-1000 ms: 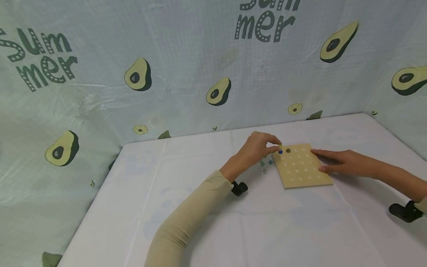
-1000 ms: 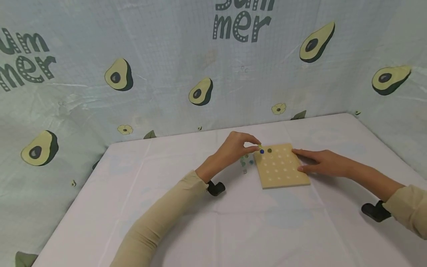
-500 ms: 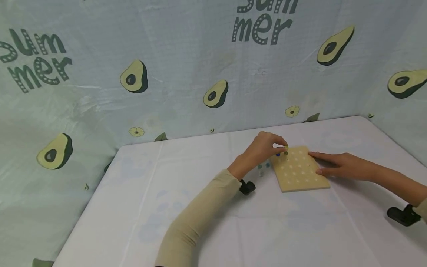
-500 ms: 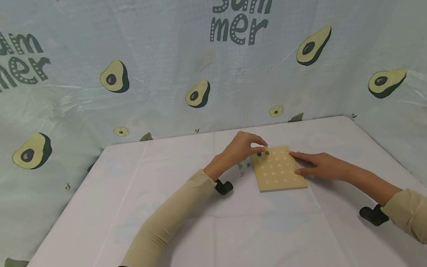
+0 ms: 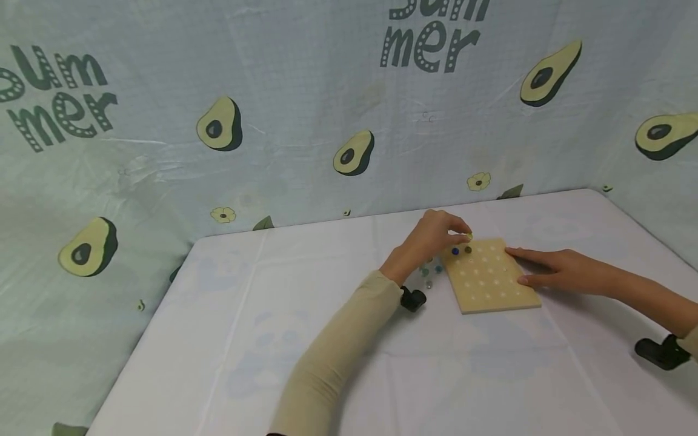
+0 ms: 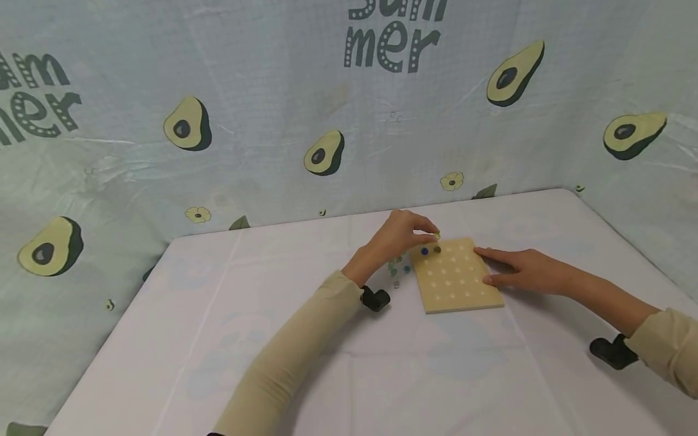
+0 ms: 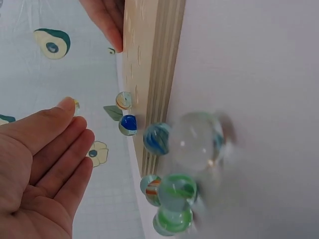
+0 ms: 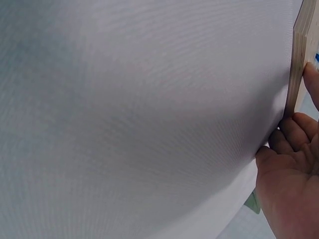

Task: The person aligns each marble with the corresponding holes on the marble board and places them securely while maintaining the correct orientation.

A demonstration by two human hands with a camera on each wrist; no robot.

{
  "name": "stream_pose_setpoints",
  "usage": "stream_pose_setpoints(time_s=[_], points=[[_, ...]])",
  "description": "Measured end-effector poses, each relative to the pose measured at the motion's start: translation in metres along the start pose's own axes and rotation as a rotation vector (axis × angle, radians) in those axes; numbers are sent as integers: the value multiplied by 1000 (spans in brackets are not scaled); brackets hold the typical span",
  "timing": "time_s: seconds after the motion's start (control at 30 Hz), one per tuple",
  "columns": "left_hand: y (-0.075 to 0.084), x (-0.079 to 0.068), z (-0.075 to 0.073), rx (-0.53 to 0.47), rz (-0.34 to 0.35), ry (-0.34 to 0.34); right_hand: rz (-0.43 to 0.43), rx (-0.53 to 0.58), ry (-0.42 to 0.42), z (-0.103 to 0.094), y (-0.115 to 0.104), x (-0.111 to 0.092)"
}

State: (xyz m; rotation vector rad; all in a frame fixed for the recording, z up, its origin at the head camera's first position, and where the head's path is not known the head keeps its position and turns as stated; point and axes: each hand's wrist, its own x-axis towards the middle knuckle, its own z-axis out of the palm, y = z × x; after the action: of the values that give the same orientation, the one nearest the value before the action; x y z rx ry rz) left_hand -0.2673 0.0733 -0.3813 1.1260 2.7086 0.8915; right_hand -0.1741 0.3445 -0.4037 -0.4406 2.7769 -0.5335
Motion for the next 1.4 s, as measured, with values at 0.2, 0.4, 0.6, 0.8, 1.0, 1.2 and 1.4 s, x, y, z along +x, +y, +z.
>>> stream_pose_setpoints(time_s=[0.2, 0.4, 0.6, 0.8, 1.0, 1.2, 1.4], points=[[-1, 10, 6, -53, -27, -55, -5, 3, 0, 1, 0, -1], [4, 18, 6, -118, -62, -98, -11, -2, 8, 0, -1, -1], [7, 21, 4, -115, -104, -114, -4, -15, 6, 2, 3, 2], [7, 22, 9, -168, -150, -115, -19, -12, 15, 2, 5, 1], [6, 23, 16, -133, -138, -91, -15, 6, 15, 1, 4, 2], [8, 21, 20, -61, -151, -78, -5, 2, 5, 3, 5, 0], [17, 20, 21, -43, -205, -34, -8, 6, 14, 1, 5, -1]])
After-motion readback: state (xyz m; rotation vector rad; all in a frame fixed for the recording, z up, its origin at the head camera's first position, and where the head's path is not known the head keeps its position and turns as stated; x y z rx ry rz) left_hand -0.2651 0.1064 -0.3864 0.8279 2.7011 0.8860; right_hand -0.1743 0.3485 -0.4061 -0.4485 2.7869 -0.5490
